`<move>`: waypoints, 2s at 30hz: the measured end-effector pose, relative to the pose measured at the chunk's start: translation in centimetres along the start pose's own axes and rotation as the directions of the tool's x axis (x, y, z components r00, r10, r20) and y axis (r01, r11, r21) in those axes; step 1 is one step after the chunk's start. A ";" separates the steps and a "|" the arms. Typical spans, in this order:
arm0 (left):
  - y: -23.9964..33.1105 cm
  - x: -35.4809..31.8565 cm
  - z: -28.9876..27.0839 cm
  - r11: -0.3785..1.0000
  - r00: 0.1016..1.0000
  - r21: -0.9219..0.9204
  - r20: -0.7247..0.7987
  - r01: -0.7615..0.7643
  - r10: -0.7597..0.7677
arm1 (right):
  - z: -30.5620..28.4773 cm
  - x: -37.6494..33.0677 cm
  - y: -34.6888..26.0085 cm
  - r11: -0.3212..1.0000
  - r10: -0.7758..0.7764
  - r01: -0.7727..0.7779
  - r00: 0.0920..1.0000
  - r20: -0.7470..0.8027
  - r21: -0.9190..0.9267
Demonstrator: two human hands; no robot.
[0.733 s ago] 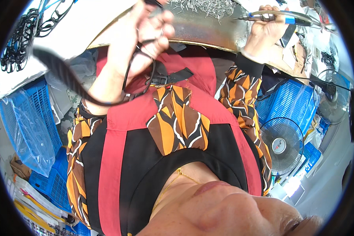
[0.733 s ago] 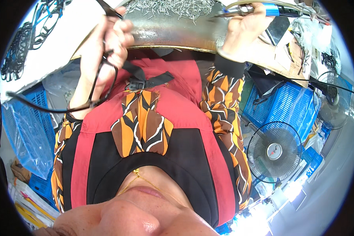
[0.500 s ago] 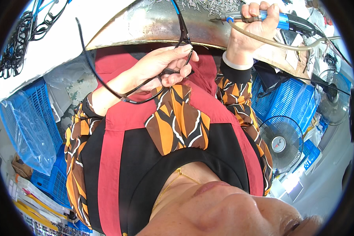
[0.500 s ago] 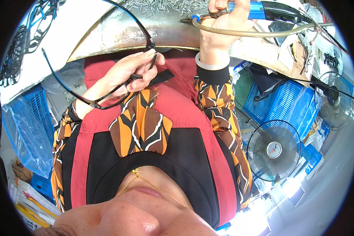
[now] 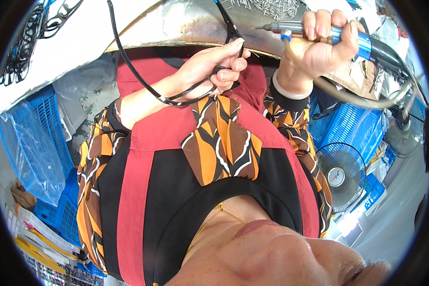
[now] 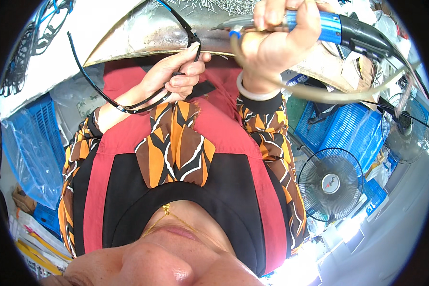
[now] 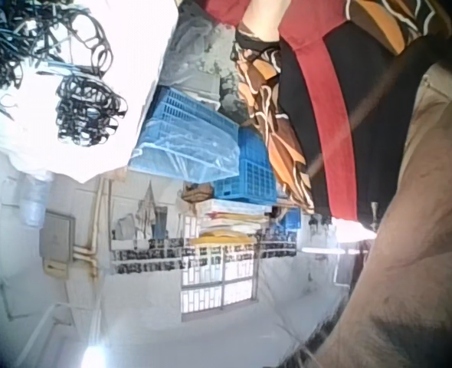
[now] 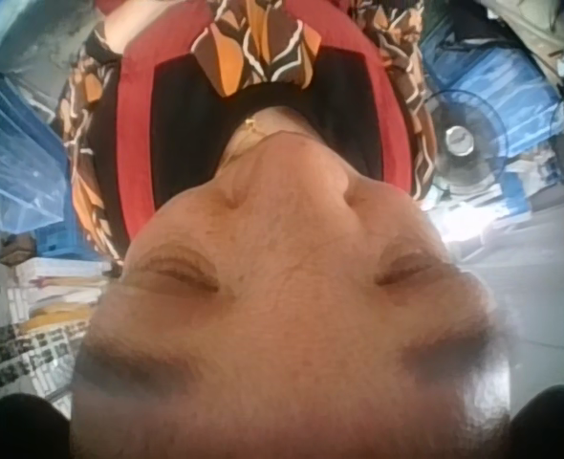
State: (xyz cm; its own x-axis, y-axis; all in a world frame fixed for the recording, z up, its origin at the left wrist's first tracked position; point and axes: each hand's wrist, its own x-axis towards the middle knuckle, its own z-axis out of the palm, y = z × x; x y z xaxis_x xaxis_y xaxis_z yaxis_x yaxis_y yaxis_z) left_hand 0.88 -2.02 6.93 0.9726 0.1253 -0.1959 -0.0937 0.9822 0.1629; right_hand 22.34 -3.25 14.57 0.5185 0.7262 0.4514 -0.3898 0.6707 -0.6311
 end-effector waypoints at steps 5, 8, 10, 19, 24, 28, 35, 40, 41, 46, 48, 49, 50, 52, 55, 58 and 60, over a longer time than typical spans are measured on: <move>-0.2 0.4 -0.2 0.995 0.997 -0.099 0.076 0.001 0.007 | 1.3 -2.1 0.6 0.991 -0.045 0.037 0.997 -0.057 -0.125; -0.2 0.4 0.0 0.995 0.995 -0.104 0.102 -0.008 0.018 | 1.4 -2.5 1.3 0.993 0.002 -0.005 1.000 -0.027 -0.120; -0.2 0.4 0.1 0.996 0.998 -0.084 0.062 0.007 -0.001 | 1.4 -2.6 1.4 0.993 0.000 -0.004 1.000 -0.029 -0.119; -1.0 -0.2 1.0 0.997 0.996 -0.074 0.086 -0.001 0.007 | 2.2 -2.6 -0.7 0.993 -0.044 0.045 0.999 0.017 -0.105; -1.1 -0.2 1.1 0.995 0.977 -0.100 0.210 -0.003 0.024 | 1.8 -3.0 -0.1 0.994 -0.004 0.009 0.999 0.041 -0.109; -1.1 -0.2 1.1 0.998 0.983 -0.062 0.182 0.007 0.004 | 1.8 -3.1 -0.1 0.990 -0.017 0.025 0.998 0.056 -0.142; -1.4 -0.4 1.5 0.997 0.994 -0.075 0.112 0.007 0.002 | 2.0 -2.8 -1.6 0.999 0.015 -0.014 0.999 0.044 -0.039; -1.3 -0.3 1.3 0.995 0.985 -0.095 0.172 0.013 0.003 | 1.8 -3.0 -1.0 0.992 -0.011 0.024 0.995 0.103 -0.127; -1.3 -0.4 1.2 0.995 0.984 -0.095 0.179 0.019 -0.002 | 1.8 -3.1 -0.9 0.992 -0.015 0.028 0.995 0.102 -0.124; -1.4 -0.4 0.6 0.998 0.979 -0.057 0.202 0.012 0.000 | 2.0 -3.1 0.0 0.987 -0.001 0.026 0.988 0.155 -0.157; -1.2 -0.4 0.4 0.997 0.981 -0.079 0.192 0.016 -0.001 | 2.2 -3.0 1.0 0.996 0.017 0.003 0.976 0.215 -0.090; -1.1 -0.4 0.3 0.993 0.976 -0.114 0.217 0.037 -0.012 | 2.3 -3.0 1.6 0.996 0.006 0.016 0.968 0.251 -0.083; -0.8 -0.3 0.3 0.988 0.969 -0.144 0.245 0.057 -0.020 | 2.3 -2.8 2.0 0.998 0.023 -0.009 0.966 0.258 -0.057; -0.4 -0.3 0.4 0.984 0.969 -0.161 0.244 0.077 -0.036 | 2.4 -2.4 2.9 0.998 0.058 -0.059 0.961 0.271 -0.006; 0.2 -0.5 1.0 0.976 0.993 -0.203 0.100 0.075 -0.055 | 2.4 -1.0 3.7 0.991 0.105 -0.111 0.991 0.080 0.075; 0.5 -1.3 1.9 0.975 0.979 0.091 0.047 -0.204 0.200 | 2.4 1.7 4.1 0.995 0.091 -0.097 0.983 -0.159 -0.031; 1.1 -2.0 2.2 0.826 0.826 0.200 -0.107 -0.527 0.553 | 2.3 3.3 4.8 0.999 0.044 -0.048 0.965 -0.259 -0.007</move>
State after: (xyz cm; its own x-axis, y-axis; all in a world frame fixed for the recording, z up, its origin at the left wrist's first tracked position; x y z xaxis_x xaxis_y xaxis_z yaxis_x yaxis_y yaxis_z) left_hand -0.65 -1.52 9.62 0.7289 0.6618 -0.1756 -0.5475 0.7173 0.4309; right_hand 20.45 2.71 14.45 0.6804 0.6910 0.2442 -0.4085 0.6342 -0.6565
